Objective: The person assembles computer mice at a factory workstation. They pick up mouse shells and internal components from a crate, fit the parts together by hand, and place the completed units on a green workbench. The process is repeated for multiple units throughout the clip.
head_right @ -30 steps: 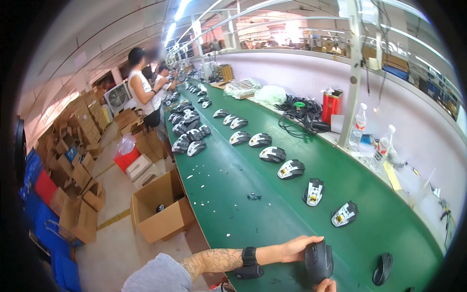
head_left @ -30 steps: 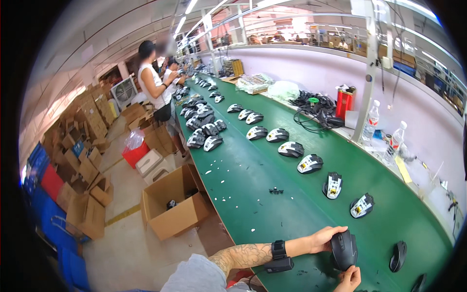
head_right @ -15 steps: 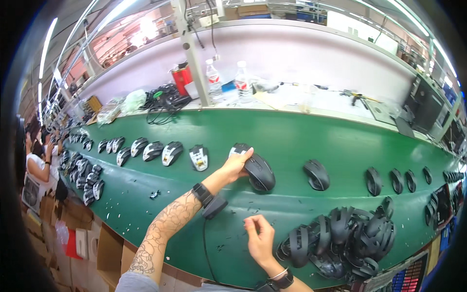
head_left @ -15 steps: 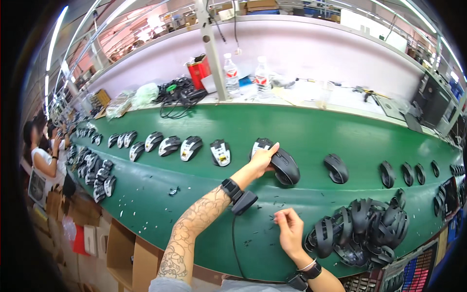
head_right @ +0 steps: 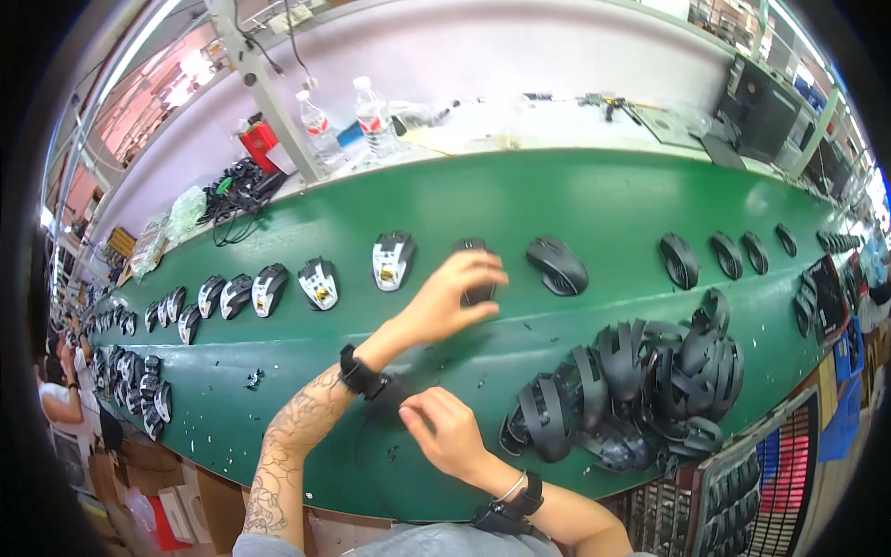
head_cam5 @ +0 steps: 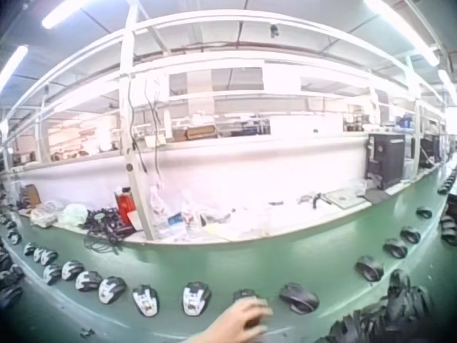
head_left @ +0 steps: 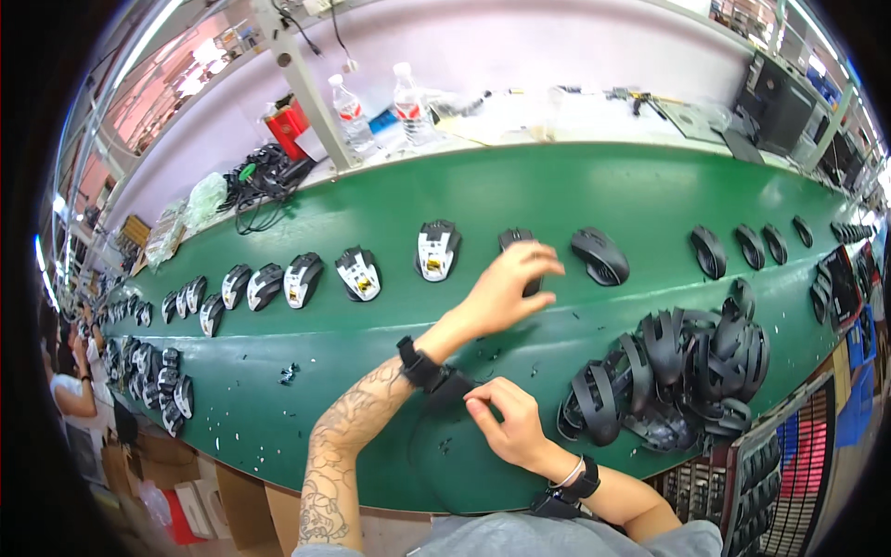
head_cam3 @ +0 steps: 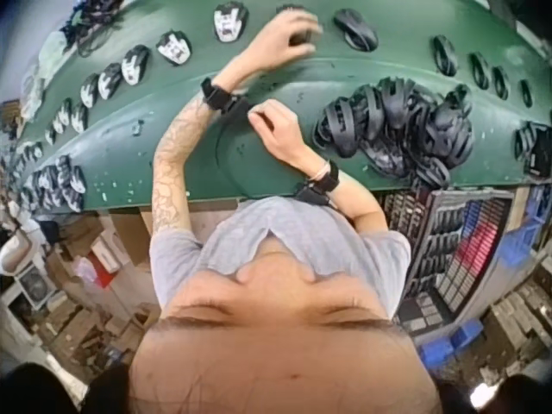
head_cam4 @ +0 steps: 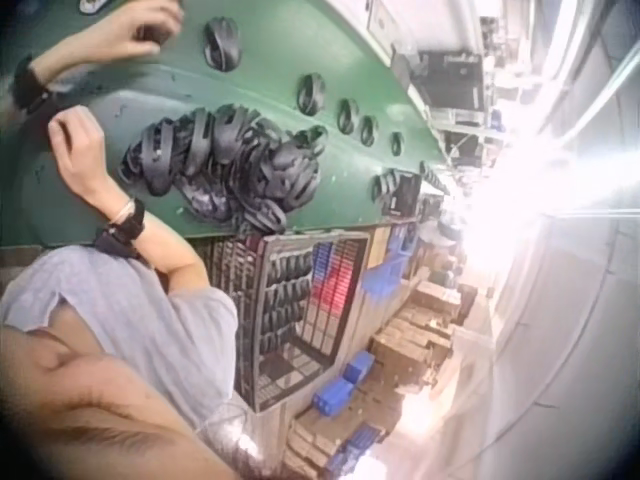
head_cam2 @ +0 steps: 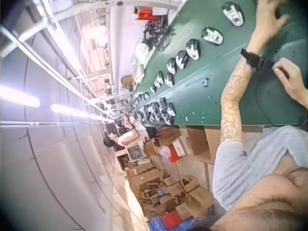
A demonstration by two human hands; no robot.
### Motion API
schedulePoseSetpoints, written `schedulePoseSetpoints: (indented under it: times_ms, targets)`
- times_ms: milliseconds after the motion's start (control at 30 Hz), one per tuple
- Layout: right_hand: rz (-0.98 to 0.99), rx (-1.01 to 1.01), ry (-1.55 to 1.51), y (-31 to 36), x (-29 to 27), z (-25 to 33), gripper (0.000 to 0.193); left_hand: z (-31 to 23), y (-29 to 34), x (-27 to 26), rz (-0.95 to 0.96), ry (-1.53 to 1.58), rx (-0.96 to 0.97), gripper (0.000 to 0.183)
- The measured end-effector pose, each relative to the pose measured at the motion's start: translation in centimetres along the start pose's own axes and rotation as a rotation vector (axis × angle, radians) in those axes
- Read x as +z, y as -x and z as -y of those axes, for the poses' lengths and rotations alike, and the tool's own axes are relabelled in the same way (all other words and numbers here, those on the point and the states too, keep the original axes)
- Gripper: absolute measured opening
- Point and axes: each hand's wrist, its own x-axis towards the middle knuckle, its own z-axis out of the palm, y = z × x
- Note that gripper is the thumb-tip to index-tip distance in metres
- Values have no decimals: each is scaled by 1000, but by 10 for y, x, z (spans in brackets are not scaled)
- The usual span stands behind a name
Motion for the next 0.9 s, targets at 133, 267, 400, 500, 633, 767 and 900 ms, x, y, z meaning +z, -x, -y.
schedulePoseSetpoints:
  times_ms: [133,267,400,500,633,767,900]
  targets:
    - [74,-440,7,5,4,12,12,-47,34,20,329,412,-115,35]
    - [84,-541,-31,6,8,18,15,-64,42,38,378,284,-33,48]
    - [37,-510,-14,6,10,9,18,-61,35,42,489,250,-51,60]
    - [19,-475,-19,7,9,14,23,-58,23,44,593,329,-99,68]
    - [22,-485,8,6,7,12,24,-61,10,47,614,240,-6,69]
    - [23,-450,17,5,7,12,22,-65,7,52,564,159,118,62]
    - [24,-479,41,4,8,18,21,-69,11,62,440,142,201,45]
